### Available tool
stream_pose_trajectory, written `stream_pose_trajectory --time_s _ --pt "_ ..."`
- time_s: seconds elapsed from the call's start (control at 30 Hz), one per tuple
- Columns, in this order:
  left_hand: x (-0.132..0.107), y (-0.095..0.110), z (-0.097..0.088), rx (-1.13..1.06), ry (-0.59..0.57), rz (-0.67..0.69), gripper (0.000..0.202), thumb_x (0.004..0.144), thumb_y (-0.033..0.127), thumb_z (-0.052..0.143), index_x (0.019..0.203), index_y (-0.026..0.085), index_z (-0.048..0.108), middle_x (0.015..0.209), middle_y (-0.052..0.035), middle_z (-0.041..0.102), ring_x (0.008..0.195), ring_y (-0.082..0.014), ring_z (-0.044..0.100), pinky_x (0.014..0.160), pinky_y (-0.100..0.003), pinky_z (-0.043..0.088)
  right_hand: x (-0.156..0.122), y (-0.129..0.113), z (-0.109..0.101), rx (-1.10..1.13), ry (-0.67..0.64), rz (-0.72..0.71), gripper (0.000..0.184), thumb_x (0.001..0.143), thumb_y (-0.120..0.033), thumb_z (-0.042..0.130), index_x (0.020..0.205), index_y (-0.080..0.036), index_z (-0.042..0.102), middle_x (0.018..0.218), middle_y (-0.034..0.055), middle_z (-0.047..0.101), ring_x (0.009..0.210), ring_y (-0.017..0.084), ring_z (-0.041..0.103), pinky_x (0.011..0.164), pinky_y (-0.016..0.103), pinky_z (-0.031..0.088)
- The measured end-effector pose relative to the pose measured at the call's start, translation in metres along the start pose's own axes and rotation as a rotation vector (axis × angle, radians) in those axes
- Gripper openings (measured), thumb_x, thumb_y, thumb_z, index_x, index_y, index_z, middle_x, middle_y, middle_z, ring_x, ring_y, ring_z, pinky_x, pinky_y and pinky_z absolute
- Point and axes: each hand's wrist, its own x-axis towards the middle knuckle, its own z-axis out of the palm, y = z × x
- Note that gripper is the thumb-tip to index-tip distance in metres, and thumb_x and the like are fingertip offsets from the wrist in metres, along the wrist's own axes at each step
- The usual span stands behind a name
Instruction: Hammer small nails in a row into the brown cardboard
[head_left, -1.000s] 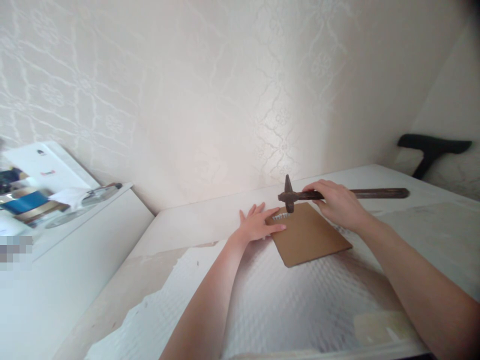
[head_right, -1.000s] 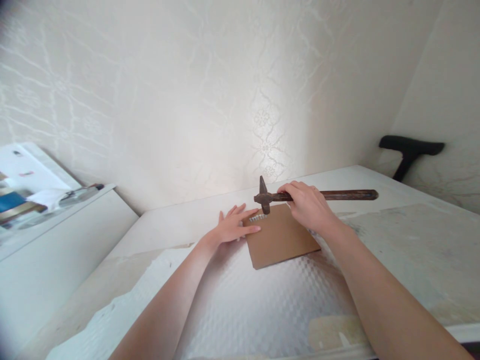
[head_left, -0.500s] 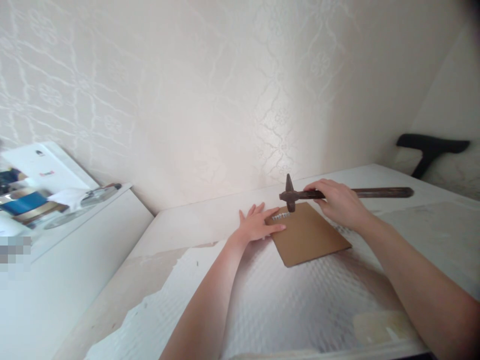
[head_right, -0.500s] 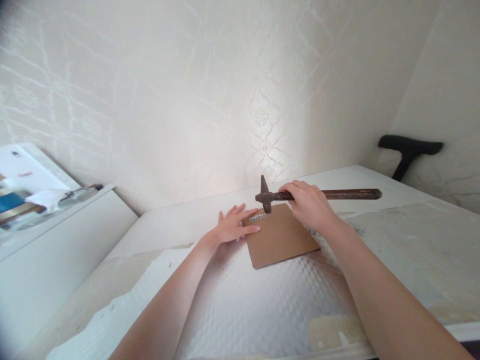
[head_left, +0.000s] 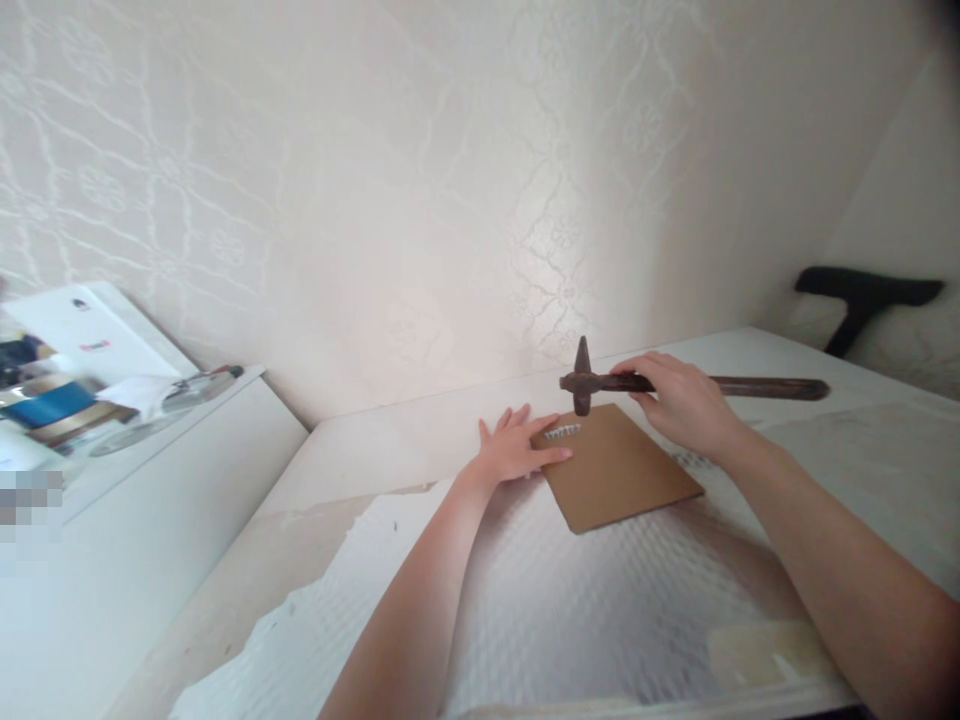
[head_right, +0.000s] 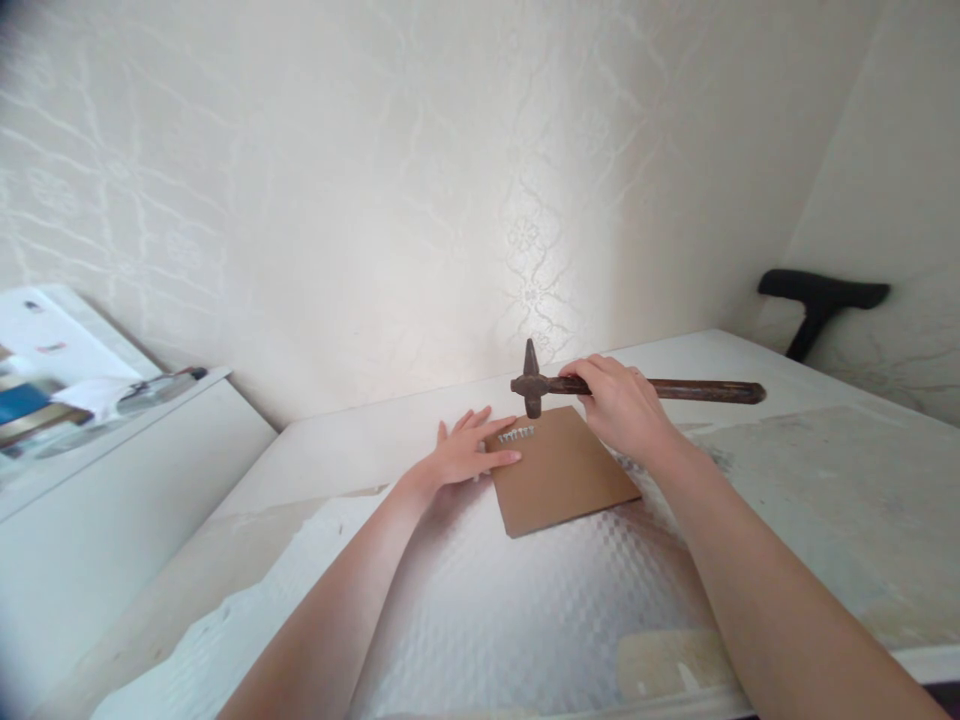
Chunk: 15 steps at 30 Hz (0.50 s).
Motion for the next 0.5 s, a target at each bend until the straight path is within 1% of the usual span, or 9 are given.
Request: stream_pose_trajectory --time_s 0.13,0.33,0.5 --pt "0.0002 0.0001 0.0004 -0.009 0.013 0.003 0.079 0.072 0.082 0.034 0.142 0.045 0.028 0.157 -0.0021 0.011 0.143 -0.0336 0.000 0.104 -0.069 -0.004 -0.0006 0.0012 0.0024 -0.008 -0.045 -0.028 0.031 0.077 -0.010 0.045 0.099 -0.022 0.063 0.097 0.0058 0.067 0.089 0.024 0.061 0.074 0.034 0.045" --pt "0.0001 0.0009 0.0009 0.011 0.007 -0.007 0.078 0.074 0.081 0.033 0.142 0.043 0.029 0.157 -0.0016 0.009 0.143 -0.0341 0.000 0.105 -0.068 -0.004 0.0002 0.0034 0.0018 0.012 -0.004 0.007 0.030 0.079 -0.011 0.046 0.102 -0.021 0.063 0.099 0.0063 0.066 0.091 0.024 0.061 0.077 0.035 0.046" --pt "0.0018 -0.0008 0.0026 -0.006 0.023 -0.001 0.080 0.072 0.083 0.034 0.142 0.044 0.030 0.157 -0.0024 0.010 0.143 -0.0333 0.000 0.105 -0.068 -0.004 -0.0007 0.0040 0.0037 -0.011 -0.092 0.004 0.033 0.078 -0.009 0.044 0.102 -0.021 0.063 0.102 0.0067 0.066 0.092 0.025 0.061 0.077 0.035 0.046"
